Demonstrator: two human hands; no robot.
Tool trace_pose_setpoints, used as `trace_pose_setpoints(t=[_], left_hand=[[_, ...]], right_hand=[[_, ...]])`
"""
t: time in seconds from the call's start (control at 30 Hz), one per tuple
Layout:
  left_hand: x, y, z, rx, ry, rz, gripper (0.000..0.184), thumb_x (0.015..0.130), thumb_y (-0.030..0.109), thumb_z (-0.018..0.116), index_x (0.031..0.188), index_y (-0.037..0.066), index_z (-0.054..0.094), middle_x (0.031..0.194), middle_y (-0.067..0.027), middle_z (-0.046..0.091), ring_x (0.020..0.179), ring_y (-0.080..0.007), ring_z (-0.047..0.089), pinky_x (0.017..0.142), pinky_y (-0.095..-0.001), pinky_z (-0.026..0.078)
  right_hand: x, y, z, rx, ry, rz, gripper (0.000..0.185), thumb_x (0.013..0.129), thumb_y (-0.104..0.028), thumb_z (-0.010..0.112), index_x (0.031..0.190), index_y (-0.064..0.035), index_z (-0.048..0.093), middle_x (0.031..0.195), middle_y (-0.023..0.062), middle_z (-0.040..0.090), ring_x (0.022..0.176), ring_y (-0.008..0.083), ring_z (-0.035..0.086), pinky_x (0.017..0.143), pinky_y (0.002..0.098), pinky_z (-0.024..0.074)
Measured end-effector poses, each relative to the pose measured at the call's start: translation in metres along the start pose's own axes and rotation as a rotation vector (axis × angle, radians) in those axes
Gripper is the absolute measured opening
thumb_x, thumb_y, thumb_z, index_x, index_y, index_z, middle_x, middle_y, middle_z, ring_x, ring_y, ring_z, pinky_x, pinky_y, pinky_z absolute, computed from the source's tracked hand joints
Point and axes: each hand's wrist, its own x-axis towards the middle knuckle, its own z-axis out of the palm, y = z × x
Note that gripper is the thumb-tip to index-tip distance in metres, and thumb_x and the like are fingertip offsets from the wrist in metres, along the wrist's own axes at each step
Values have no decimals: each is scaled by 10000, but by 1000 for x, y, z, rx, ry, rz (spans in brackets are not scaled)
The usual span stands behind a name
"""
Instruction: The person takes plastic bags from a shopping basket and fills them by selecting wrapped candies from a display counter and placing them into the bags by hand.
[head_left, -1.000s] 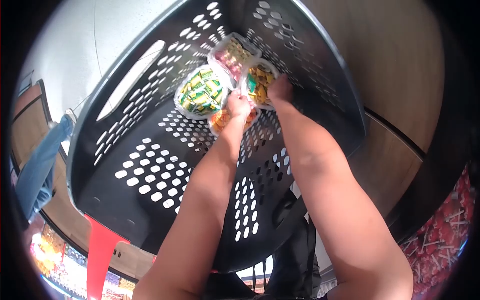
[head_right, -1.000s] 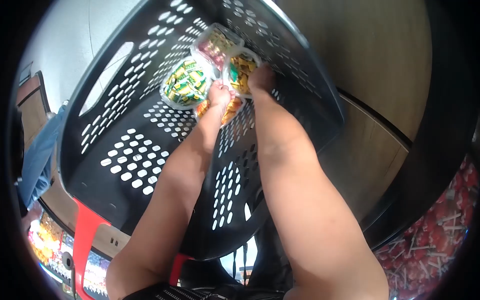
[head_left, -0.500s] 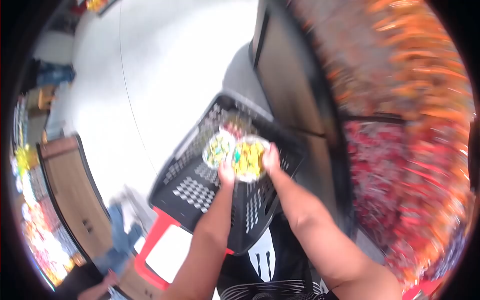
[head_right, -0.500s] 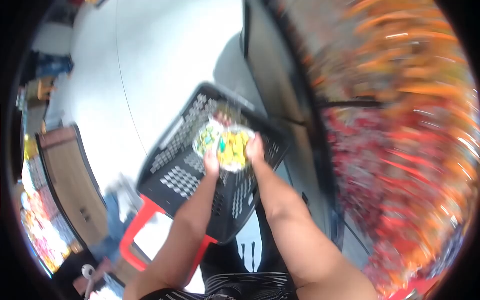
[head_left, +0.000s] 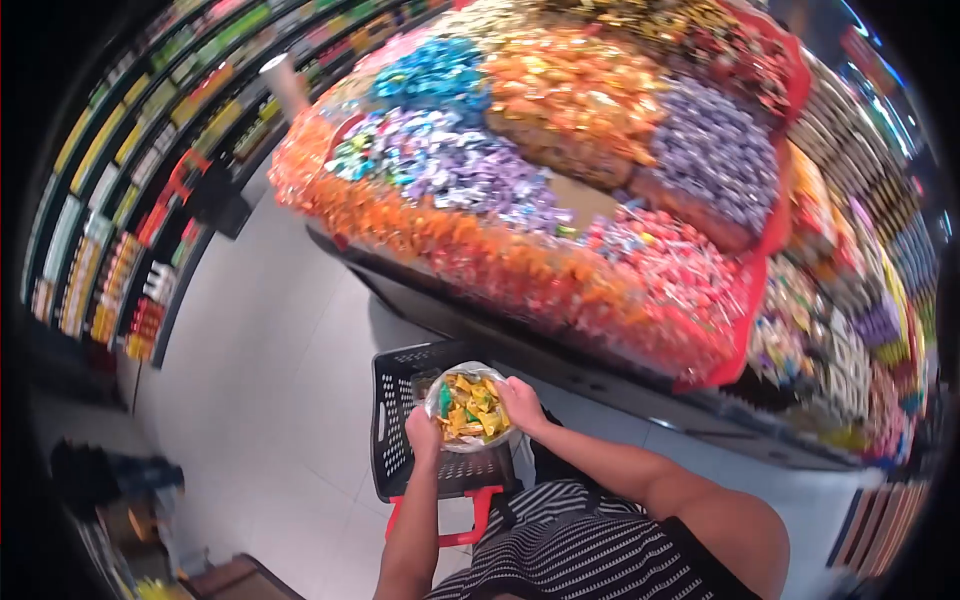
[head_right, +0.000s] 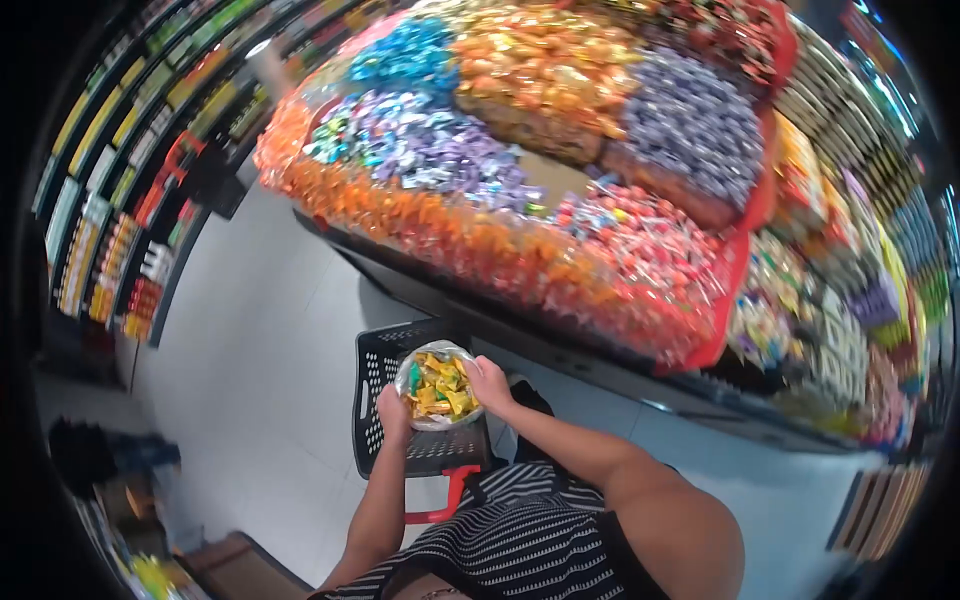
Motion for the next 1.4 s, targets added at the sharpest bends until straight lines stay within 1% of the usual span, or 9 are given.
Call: trace_pose_setpoints(t=[0.13,0.3,0.47,0.6,0.77,0.93,1.1,1.27,1.4], left_hand=[[-45,38,-14,-537,-59,160,215,941,139,494,855,-42,574,745,-177,564,709,-331,577,683,-443,444],[-101,107,-16,-762,-419,121,317,1016,283,507,879,16,609,791,2,610,681,-70,500,622,-276,432],[-110,180,-28,-605,-595,103,296,1013,275,511,859,37,596,690,49,521,618,-42,458,549,-237,383],[-102,263,-25,-630,-575,188,301,1015,274,497,822,57,575,658,71,470,585,-23,419,514,-222,352],[-58,378,3,-707,-529,364,347,1027,274,455,1062,-11,650,781,10,602,710,-64,538,636,-251,444],[-8,474,47,-616,-431,573,411,1032,269,420,1060,-67,655,924,-74,697,843,-123,617,756,-301,485],[65,476,118,-295,-329,667,435,1045,305,422,985,-55,658,834,-16,645,754,-89,550,694,-281,463],[63,489,114,-492,-467,640,368,1047,306,437,908,25,629,691,38,534,583,-45,476,505,-230,386],[48,518,91,-562,-511,580,361,1049,274,428,860,19,600,685,45,515,611,-36,429,528,-242,344]], right_hand=[[-63,-28,-49,163,107,2,311,984,-243,543,747,-43,532,675,-44,466,661,56,421,585,269,381],[-135,-49,-106,220,250,-17,335,992,-263,522,728,-57,507,650,-43,442,626,51,394,563,262,365],[-147,-66,-163,340,284,84,337,991,-243,514,711,-57,511,651,-40,455,643,49,407,578,256,370],[-126,-105,-225,316,364,-112,298,980,-191,527,721,-47,508,654,-43,452,663,38,408,580,249,364],[-71,-162,-303,281,485,-284,288,986,-216,529,777,-19,539,654,-5,466,664,54,427,580,276,385],[2,-182,-366,30,640,-389,298,972,-244,536,833,17,565,729,133,581,670,274,553,655,391,448],[50,-152,-375,-598,819,-229,193,906,-144,532,966,33,577,1032,249,566,967,402,577,818,504,471],[47,-159,-383,-499,792,-321,192,893,-74,518,1042,37,569,1046,245,530,944,433,572,816,511,477],[47,-179,-394,-421,863,-415,188,928,-80,501,1060,34,569,1022,255,523,884,444,578,789,499,485]])
